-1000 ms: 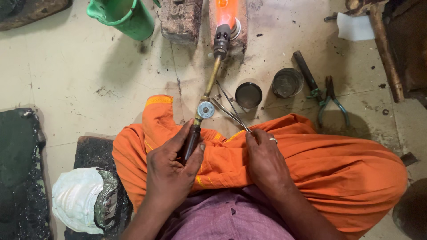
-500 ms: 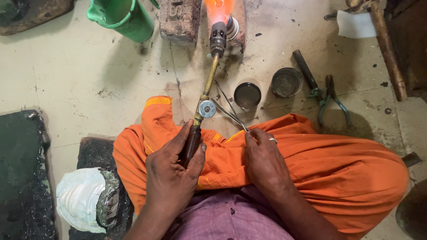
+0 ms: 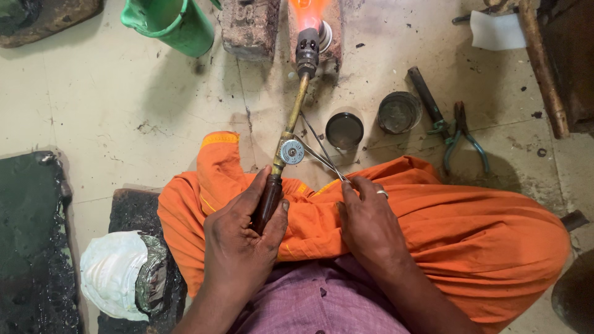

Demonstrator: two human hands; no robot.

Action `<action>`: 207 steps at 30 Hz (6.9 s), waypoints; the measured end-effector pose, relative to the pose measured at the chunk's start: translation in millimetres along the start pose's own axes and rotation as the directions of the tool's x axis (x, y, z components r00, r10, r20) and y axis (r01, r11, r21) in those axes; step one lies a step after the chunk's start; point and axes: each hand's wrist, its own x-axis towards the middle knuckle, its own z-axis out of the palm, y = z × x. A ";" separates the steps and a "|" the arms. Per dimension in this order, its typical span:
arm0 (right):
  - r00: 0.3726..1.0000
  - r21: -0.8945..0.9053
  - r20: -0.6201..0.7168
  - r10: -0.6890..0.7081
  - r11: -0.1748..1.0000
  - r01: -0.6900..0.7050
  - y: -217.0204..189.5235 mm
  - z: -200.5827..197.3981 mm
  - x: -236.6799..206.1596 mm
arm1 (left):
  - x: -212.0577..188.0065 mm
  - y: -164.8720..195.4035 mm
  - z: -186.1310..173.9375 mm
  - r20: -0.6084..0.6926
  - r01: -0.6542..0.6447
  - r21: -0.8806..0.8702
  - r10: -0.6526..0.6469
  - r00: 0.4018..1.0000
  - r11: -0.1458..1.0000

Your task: The person sits on the floor holding a thin metal rod in the flame of a bench burner, rotating and repositioning the rod to heat it along its length. They occasionally lift the rod out of the flame, adjust their grip, and reinsert it while steadying the burner with the other hand.

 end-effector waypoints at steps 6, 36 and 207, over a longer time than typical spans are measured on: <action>0.993 0.018 -0.119 -0.015 1.000 0.017 6.2 -16.2 0.4 | -1.9 -1.2 -4.3 0.001 -0.020 0.008 0.020 1.000 1.000; 0.971 -0.085 -0.235 -0.038 0.996 0.018 32.7 -25.6 6.6 | -0.4 9.1 -7.2 0.036 0.037 -0.003 -0.037 0.999 0.999; 0.898 0.217 -0.437 0.054 0.975 0.047 38.1 -40.9 -11.0 | -18.5 44.1 31.1 -0.067 -0.434 0.293 0.471 0.880 0.852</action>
